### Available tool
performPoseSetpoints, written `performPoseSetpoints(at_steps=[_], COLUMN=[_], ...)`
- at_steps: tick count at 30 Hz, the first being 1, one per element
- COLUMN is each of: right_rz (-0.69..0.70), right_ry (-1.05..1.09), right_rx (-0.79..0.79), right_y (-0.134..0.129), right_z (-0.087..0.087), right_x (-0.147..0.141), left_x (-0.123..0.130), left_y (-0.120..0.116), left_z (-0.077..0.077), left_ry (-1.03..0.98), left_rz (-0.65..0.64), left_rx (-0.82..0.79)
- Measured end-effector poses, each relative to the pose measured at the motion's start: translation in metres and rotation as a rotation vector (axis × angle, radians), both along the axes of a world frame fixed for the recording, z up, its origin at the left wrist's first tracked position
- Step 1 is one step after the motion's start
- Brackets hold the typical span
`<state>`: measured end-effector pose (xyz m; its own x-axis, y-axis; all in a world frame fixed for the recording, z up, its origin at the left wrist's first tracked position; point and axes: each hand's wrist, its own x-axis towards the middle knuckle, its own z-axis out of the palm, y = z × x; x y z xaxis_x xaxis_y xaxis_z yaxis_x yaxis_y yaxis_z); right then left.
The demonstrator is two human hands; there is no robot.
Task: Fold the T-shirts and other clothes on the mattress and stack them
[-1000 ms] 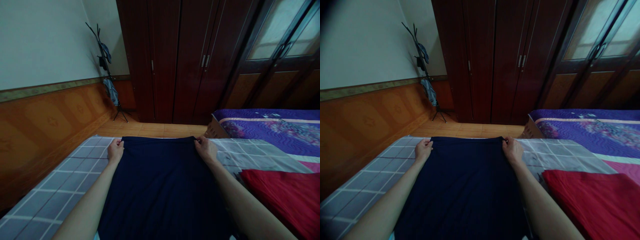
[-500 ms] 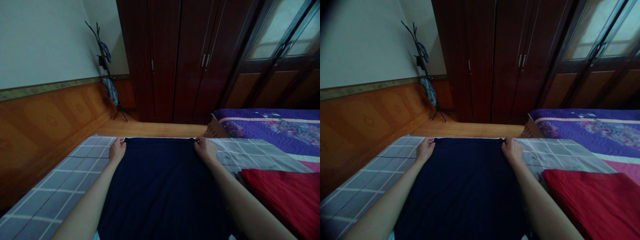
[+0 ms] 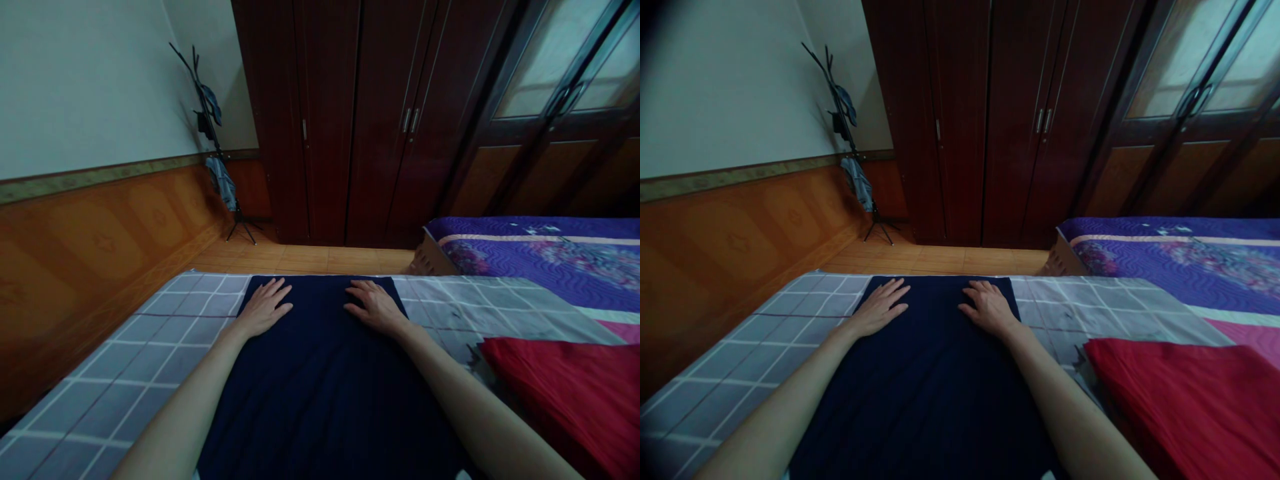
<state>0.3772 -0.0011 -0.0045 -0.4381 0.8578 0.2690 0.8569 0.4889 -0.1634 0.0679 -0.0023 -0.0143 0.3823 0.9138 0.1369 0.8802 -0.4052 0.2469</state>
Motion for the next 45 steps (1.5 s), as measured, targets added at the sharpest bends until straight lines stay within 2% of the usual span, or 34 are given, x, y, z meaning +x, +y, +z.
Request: performPoseSetpoints(at_steps=[5, 14, 19, 23, 27, 31, 33, 35, 38, 40, 42, 45], right_rz=[-0.038, 0.052, 0.155, 0.083, -0.034, -0.1, -0.107, -0.108, -0.11, -0.115, -0.12, -0.122], right_ry=[0.008, -0.046, -0.072, -0.107, -0.145, -0.147, -0.144, -0.138, -0.128, -0.124, -0.123, -0.122], right_rx=[0.013, -0.05, -0.11, -0.087, -0.062, -0.044, -0.037, -0.033, -0.029, -0.026, -0.025, -0.03], right_y=[0.001, -0.01, -0.016, -0.013, -0.004, 0.002, 0.003, 0.004, 0.004, 0.005, 0.005, 0.005], right_z=[0.001, 0.001, 0.001, -0.003, -0.008, -0.011, -0.012, -0.013, -0.016, -0.017, -0.018, -0.018], right_x=[0.006, -0.009, -0.019, -0.015, 0.001, 0.011, 0.012, 0.011, 0.01, 0.01, 0.011, 0.011], left_x=[-0.007, 0.013, 0.029, 0.024, 0.001, -0.008, 0.007, 0.037, 0.089, 0.105, 0.095, 0.04], left_y=[0.001, -0.01, -0.016, -0.012, -0.004, -0.003, -0.013, -0.03, -0.056, -0.066, -0.07, -0.074], left_z=[0.003, 0.007, 0.007, 0.002, -0.003, 0.005, 0.014, 0.023, 0.026, 0.024, 0.02, 0.014], left_ry=[-0.004, 0.052, 0.064, 0.085, 0.088, 0.099, 0.121, 0.141, 0.15, 0.143, 0.159, 0.207], left_rz=[0.013, -0.02, -0.148, -0.095, -0.001, 0.116, 0.151, 0.111, -0.156, -0.206, -0.102, 0.218], left_rx=[-0.003, -0.071, -0.077, -0.1, -0.1, -0.137, -0.172, -0.202, -0.254, -0.218, -0.184, -0.171])
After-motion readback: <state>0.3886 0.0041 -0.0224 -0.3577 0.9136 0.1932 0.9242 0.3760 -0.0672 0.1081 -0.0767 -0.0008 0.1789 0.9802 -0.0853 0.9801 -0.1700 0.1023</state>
